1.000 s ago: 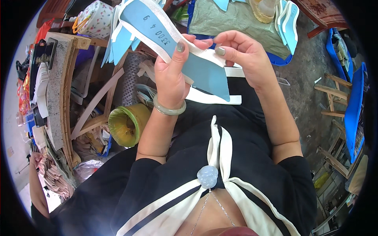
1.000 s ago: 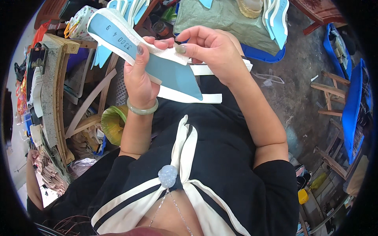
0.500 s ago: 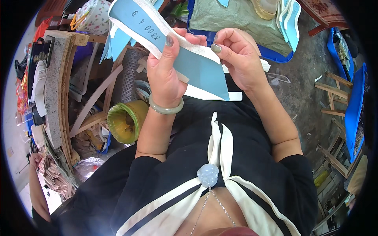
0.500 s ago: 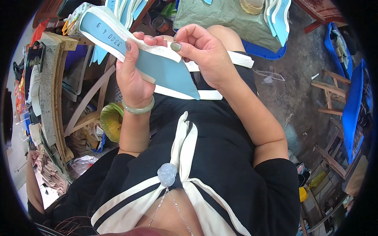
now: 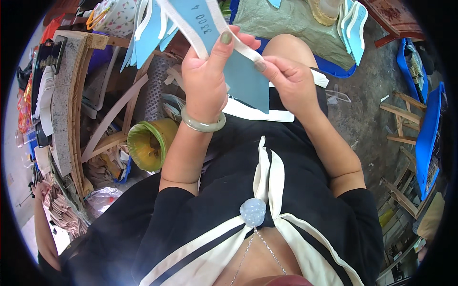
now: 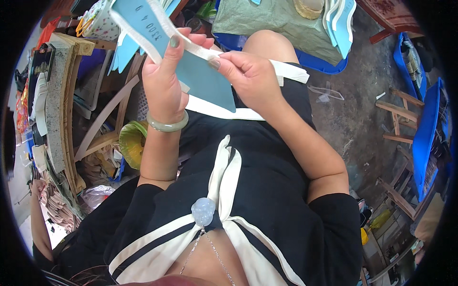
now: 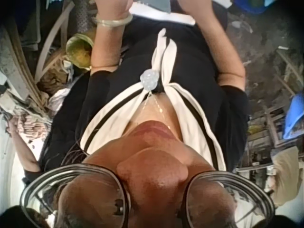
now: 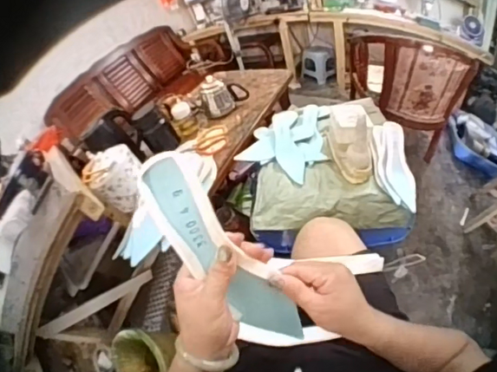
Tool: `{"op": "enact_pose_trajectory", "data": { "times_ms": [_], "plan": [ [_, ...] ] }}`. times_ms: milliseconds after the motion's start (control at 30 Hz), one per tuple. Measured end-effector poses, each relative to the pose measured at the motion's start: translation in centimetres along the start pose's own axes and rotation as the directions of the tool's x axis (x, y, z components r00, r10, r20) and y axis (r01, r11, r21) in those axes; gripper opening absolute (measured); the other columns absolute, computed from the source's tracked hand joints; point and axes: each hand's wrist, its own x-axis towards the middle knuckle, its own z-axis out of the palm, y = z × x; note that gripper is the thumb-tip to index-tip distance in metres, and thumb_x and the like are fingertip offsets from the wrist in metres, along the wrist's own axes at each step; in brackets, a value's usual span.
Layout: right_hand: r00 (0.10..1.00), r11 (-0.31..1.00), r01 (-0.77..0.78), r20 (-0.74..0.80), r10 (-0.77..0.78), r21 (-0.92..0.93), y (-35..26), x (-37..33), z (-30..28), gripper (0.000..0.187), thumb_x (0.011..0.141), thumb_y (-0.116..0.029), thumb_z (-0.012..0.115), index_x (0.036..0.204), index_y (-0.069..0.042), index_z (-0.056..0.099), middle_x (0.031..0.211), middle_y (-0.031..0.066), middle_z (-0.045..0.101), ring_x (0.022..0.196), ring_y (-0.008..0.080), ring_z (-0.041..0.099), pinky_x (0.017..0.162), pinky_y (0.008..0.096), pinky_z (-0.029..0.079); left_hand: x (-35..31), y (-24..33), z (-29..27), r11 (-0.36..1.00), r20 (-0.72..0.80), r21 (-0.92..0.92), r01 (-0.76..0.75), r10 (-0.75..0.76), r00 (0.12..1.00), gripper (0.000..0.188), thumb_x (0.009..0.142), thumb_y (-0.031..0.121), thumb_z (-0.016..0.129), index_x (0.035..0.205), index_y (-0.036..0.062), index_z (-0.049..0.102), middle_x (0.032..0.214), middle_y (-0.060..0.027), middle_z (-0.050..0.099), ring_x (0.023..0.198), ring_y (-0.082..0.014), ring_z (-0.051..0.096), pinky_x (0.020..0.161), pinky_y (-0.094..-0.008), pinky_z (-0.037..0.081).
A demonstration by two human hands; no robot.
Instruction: The person assembles shoe insoles by hand, attaching white fabric straps to light-blue insole blanks. They pick up an insole, align and press a strap onto it, then place the finished unit into a growing stack on their lap. The process repeats with multiple insoles and straps, with occasional repositioning of the stack.
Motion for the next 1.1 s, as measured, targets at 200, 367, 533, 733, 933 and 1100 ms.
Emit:
{"op": "enact_pose_trajectory", "data": {
  "times_ms": [200,367,533,733,933,1100],
  "plan": [
    [0.966,0.942,-0.212,0.202,0.162,0.260,0.9,0.7,-1.1,0.033,0.098,-0.029,0.054,0.094,0.001,0.067,0.077,-0.0010,0.064,0.070,0.0045,0.054,0.064,0.0206,0.044,1.5,0.2,-0.6,0.965,0.108,0.140,0.221,-0.237,0.966,0.036,0.093,0.023,0.060,0.114,-0.0058,0.055,0.101,-0.0190,0.067,0.092,-0.0238,0.067,0.082,-0.0348,0.055],
    [0.998,1.000,-0.013,0.054,0.012,0.022,3.4,1.4,-0.3,0.035,0.101,-0.031,0.048,0.091,-0.001,0.063,0.076,-0.0049,0.056,0.068,0.0034,0.047,0.061,0.0218,0.038,2.2,-1.2,-0.6,0.951,0.152,0.119,0.284,-0.300,0.942,0.035,0.094,0.024,0.059,0.113,-0.0054,0.057,0.100,-0.0182,0.068,0.088,-0.0198,0.067,0.077,-0.0310,0.056],
    [0.957,0.909,-0.264,0.204,0.205,0.322,3.4,0.3,-1.3,0.035,0.100,-0.034,0.046,0.097,-0.003,0.063,0.081,-0.0027,0.058,0.074,0.0052,0.050,0.067,0.0213,0.040,2.6,-2.0,-1.1,0.957,0.125,0.015,0.288,-0.288,0.950,0.034,0.094,0.024,0.058,0.111,-0.0052,0.057,0.098,-0.0183,0.068,0.087,-0.0196,0.067,0.077,-0.0307,0.056],
    [0.965,0.888,-0.255,0.159,0.209,0.383,1.9,0.2,-0.7,0.031,0.100,-0.028,0.045,0.105,-0.002,0.062,0.088,0.0006,0.060,0.078,0.0087,0.055,0.074,0.0219,0.043,2.4,-1.9,-0.8,0.966,0.098,0.051,0.255,-0.259,0.961,0.034,0.094,0.026,0.059,0.108,-0.0053,0.057,0.095,-0.0201,0.068,0.083,-0.0203,0.068,0.075,-0.0310,0.055],
    [0.993,0.981,-0.045,0.114,0.023,0.190,2.7,0.1,-0.1,0.029,0.099,-0.023,0.050,0.111,0.001,0.061,0.090,-0.0015,0.061,0.080,0.0058,0.054,0.073,0.0224,0.044,2.4,-2.9,-0.8,0.978,0.048,0.020,0.205,-0.206,0.977,0.036,0.093,0.028,0.061,0.106,-0.0053,0.057,0.093,-0.0202,0.068,0.082,-0.0202,0.068,0.073,-0.0309,0.055],
    [0.946,0.919,-0.292,0.224,0.236,0.264,2.0,0.5,-0.6,0.033,0.099,-0.030,0.051,0.100,0.001,0.062,0.087,-0.0015,0.062,0.079,0.0063,0.055,0.071,0.0224,0.044,1.8,-3.0,-1.1,0.944,0.077,0.237,0.229,-0.253,0.964,0.037,0.092,0.029,0.062,0.109,-0.0039,0.057,0.094,-0.0165,0.069,0.083,-0.0173,0.067,0.076,-0.0285,0.054]
  ]
}}
